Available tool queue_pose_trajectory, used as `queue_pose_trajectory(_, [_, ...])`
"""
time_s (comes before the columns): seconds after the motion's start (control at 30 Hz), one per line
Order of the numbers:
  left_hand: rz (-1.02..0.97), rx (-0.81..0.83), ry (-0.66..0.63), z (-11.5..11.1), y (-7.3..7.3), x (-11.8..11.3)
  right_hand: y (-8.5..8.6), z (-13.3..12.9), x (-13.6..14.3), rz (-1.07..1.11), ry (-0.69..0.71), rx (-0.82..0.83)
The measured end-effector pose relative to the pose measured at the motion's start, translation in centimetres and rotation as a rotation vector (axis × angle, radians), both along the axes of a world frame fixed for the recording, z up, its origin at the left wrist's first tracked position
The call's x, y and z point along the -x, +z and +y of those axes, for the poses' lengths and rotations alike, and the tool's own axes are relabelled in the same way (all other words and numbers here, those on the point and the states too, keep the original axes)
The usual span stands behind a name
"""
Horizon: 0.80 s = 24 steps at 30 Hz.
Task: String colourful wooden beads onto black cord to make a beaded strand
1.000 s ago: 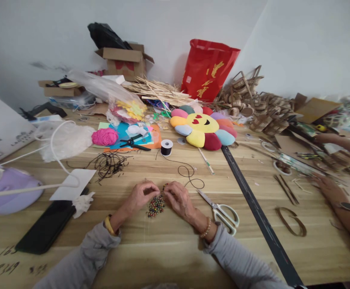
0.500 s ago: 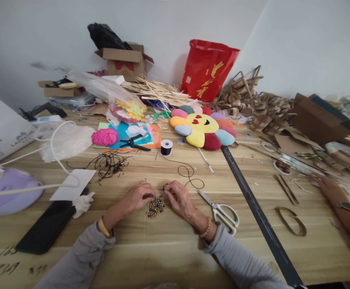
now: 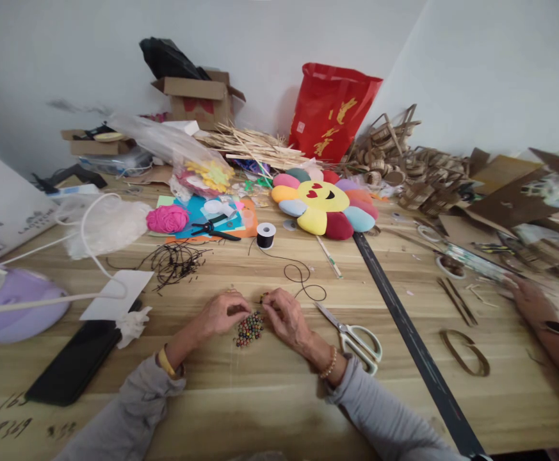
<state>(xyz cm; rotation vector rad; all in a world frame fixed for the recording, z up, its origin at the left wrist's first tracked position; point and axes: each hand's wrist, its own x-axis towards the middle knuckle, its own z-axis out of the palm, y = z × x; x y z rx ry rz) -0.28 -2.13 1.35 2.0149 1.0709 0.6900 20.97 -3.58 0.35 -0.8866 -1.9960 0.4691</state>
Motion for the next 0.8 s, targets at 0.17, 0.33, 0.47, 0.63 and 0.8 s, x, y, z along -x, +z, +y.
queue_pose_trajectory(0.17, [-0.159,0.202,0.091,0.14,0.29,-0.27,-0.21,0.01,0.05,0.01,0.02,-0.008])
queue_pose_trajectory(0.33, [-0.278,0.323,0.126,0.32,0.13,-0.4,-0.22,0.0,0.11,-0.003,0.047,-0.025])
queue_pose_trajectory(0.47, [-0.317,0.326,0.159,0.39,0.02,-0.45,-0.12,-0.07,0.06,-0.018,0.06,-0.046])
queue_pose_trajectory(0.63, [-0.331,0.335,0.146,0.38,0.27,-0.51,0.0,-0.18,-0.03,-0.039,0.079,-0.04])
queue_pose_trajectory(0.8, [-0.337,0.347,0.164,0.32,0.5,-0.54,-0.02,-0.2,-0.03,-0.057,0.089,-0.021])
